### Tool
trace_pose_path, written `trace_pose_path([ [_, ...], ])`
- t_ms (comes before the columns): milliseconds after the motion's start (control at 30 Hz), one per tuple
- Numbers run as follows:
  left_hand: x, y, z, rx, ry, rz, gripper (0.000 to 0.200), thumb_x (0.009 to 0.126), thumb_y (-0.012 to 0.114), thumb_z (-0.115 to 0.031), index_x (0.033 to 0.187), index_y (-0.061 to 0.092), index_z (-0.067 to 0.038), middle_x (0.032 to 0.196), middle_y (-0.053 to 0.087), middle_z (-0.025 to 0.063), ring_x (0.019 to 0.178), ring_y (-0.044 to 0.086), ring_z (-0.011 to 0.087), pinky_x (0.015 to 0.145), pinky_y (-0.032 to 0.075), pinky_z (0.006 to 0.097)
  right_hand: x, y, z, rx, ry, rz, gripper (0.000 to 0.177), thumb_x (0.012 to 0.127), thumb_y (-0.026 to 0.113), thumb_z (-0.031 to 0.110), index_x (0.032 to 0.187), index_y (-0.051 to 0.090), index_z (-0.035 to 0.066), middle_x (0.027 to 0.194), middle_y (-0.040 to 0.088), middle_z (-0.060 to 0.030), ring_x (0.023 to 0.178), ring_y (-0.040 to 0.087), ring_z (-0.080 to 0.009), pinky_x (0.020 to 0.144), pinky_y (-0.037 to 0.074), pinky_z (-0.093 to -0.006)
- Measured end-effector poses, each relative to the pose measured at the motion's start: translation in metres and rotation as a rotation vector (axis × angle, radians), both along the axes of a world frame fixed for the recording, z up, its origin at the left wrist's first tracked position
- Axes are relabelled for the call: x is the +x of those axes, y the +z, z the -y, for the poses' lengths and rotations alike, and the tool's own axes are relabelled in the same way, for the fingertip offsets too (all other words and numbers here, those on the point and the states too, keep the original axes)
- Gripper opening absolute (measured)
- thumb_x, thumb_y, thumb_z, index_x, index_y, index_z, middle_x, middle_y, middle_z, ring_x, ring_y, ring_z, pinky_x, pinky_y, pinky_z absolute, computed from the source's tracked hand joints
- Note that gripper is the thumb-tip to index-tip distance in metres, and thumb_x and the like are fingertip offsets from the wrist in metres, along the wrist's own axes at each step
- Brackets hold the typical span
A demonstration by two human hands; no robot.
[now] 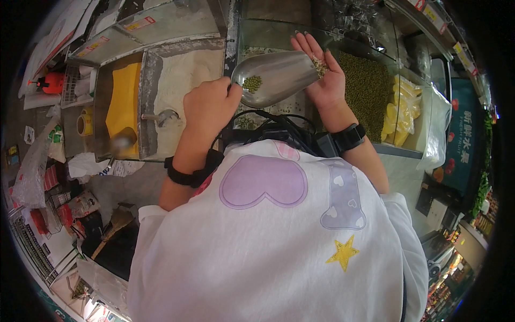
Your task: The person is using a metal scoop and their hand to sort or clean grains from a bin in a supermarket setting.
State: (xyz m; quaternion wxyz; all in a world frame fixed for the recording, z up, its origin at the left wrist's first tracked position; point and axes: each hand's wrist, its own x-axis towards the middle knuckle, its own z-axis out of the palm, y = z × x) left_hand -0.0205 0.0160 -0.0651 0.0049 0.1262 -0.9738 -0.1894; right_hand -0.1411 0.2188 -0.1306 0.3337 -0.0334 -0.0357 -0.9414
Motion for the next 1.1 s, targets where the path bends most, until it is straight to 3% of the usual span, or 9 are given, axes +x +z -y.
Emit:
trace_pose_path([
  [1100, -0.0012, 0.0006, -0.0007, 0.019, 0.039, 0.081, 0.031, 0.080, 0.046, -0.033, 0.074, 0.061, -0.006, 0.068, 0.060, 0.0175, 0.067, 0.058, 0.0376, 0.060, 0.044, 0.0448, 0.0041, 0.0027, 0.0010, 0.057, 0.005, -0.026, 0.050, 0.096, 0.023, 0.028, 0.133, 0.032, -0.003, 0.141, 0.031, -0.0170, 0.133, 0.025, -0.0288, 0.110, 0.018, -0.0404],
])
